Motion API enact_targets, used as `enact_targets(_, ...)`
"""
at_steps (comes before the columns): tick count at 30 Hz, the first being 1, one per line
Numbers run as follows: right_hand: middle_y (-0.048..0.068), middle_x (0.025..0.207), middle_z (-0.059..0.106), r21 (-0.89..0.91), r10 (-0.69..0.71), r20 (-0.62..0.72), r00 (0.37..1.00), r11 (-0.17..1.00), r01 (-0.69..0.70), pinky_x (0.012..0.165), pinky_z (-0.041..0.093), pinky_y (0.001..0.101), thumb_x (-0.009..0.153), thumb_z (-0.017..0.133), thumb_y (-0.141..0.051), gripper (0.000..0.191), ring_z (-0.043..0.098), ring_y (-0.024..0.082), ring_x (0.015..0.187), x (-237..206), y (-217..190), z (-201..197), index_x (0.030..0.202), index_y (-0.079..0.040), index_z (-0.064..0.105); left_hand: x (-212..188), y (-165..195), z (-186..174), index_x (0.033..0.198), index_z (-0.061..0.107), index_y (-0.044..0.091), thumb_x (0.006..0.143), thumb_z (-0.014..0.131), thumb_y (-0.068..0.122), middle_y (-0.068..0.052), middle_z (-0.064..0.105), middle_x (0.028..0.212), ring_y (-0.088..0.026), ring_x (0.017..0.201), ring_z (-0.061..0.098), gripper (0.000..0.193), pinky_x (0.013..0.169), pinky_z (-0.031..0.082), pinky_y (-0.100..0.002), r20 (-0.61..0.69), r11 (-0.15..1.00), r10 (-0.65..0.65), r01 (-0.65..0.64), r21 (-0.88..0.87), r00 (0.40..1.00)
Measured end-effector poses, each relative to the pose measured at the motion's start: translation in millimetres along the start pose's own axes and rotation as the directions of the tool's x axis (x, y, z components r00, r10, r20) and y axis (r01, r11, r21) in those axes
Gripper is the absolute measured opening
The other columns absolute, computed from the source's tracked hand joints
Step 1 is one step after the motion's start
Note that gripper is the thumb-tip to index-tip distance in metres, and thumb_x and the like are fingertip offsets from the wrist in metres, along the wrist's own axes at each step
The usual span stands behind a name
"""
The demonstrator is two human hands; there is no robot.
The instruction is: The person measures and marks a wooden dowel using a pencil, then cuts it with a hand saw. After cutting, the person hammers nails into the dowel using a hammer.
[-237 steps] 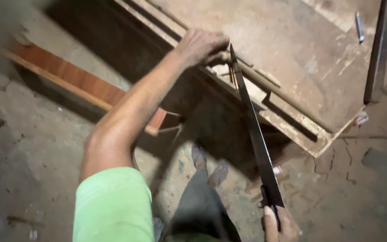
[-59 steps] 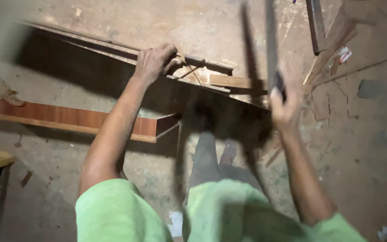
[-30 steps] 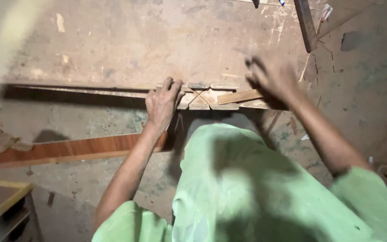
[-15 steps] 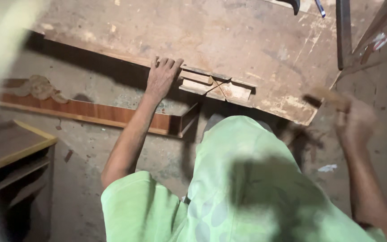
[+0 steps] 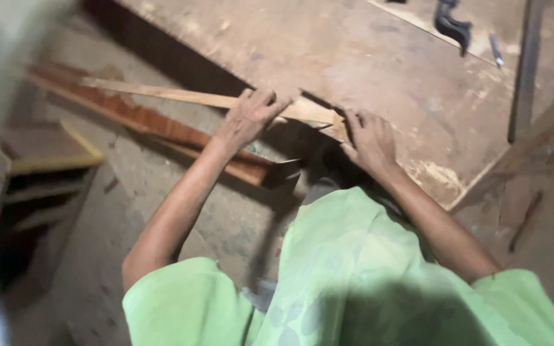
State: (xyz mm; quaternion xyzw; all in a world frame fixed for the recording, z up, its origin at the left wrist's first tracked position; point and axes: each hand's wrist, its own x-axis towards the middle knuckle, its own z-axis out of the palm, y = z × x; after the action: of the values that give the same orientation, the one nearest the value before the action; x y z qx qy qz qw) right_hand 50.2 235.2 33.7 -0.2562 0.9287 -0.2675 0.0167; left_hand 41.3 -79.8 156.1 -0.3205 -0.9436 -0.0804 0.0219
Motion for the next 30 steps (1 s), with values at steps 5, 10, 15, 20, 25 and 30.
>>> enact_targets(5,0.018,0.115,0.064,-0.109,0.043,0.009,0.999,0.993,-0.042,0.081,0.052,0.0493,0.099,0.077,-0.032,0.059,0.065,0.037,0.098,-16.9,35.3,-42.2,0.145,-0.007,0.050,-78.5,43.9,7.4,0.112,0.067,0.014,0.101,0.059,0.050,-0.009,0.062,0.096,-0.030,0.088,0.066,0.038,0.073,0.051,-0.046,0.217,0.937,-0.288,0.321,-0.136,0.933)
enact_targets(10,0.024,0.130,0.058,-0.007,0.093,0.010,0.996,0.996,-0.093,0.092,0.048,0.0517,0.090,0.077,-0.027,0.070,0.057,0.040,0.114,-31.0,-8.9,-91.6,0.148,-0.001,0.048,-132.7,98.8,58.9,0.113,0.069,0.014,0.097,0.050,0.063,-0.010,0.073,0.093,-0.033,0.086,0.071,0.054,0.068,0.055,-0.051,0.346,0.794,-0.409,0.516,-0.321,0.844)
enact_targets(15,0.018,0.116,0.066,-0.010,-0.471,0.201,0.859,0.876,0.483,0.091,0.049,0.0506,0.066,0.080,-0.046,0.086,0.062,0.038,0.102,-60.6,-143.8,-21.1,0.136,-0.005,0.053,-141.9,120.2,84.0,0.106,0.075,0.015,0.098,0.054,0.064,-0.012,0.075,0.092,-0.035,0.091,0.074,0.054,0.078,0.057,-0.051,0.542,0.786,-0.321,0.538,-0.304,0.776)
enact_targets(20,0.015,0.114,0.071,0.113,-0.175,0.195,0.965,0.981,0.156,0.077,0.056,0.0403,0.092,0.071,-0.023,0.049,0.071,0.033,0.095,-106.3,-200.4,23.3,0.138,-0.011,0.060,-150.0,113.9,74.2,0.105,0.075,0.015,0.087,0.064,0.057,-0.011,0.073,0.103,-0.030,0.099,0.070,0.047,0.086,0.053,-0.046,0.395,0.885,-0.274,0.390,-0.254,0.877)
enact_targets(25,0.014,0.105,0.075,0.261,0.091,0.107,0.990,0.958,-0.116,0.076,0.058,0.0391,0.103,0.067,-0.029,0.034,0.075,0.029,0.092,-82.6,-169.2,45.9,0.133,-0.014,0.060,-129.5,85.9,55.9,0.107,0.068,0.011,0.087,0.075,0.042,-0.007,0.062,0.105,-0.025,0.100,0.062,0.037,0.092,0.042,-0.045,-0.271,0.949,-0.214,0.134,-0.287,0.938)
enact_targets(30,0.022,0.091,0.073,0.007,0.296,0.040,0.954,0.955,-0.297,0.065,0.053,0.0465,0.094,0.078,-0.027,0.048,0.071,0.037,0.076,19.3,-95.6,55.1,0.134,-0.006,0.060,-133.9,39.2,53.5,0.110,0.067,0.010,0.091,0.074,0.034,-0.007,0.062,0.110,-0.026,0.102,0.063,0.031,0.088,0.044,-0.042,-0.313,0.865,-0.343,0.168,-0.473,0.886)
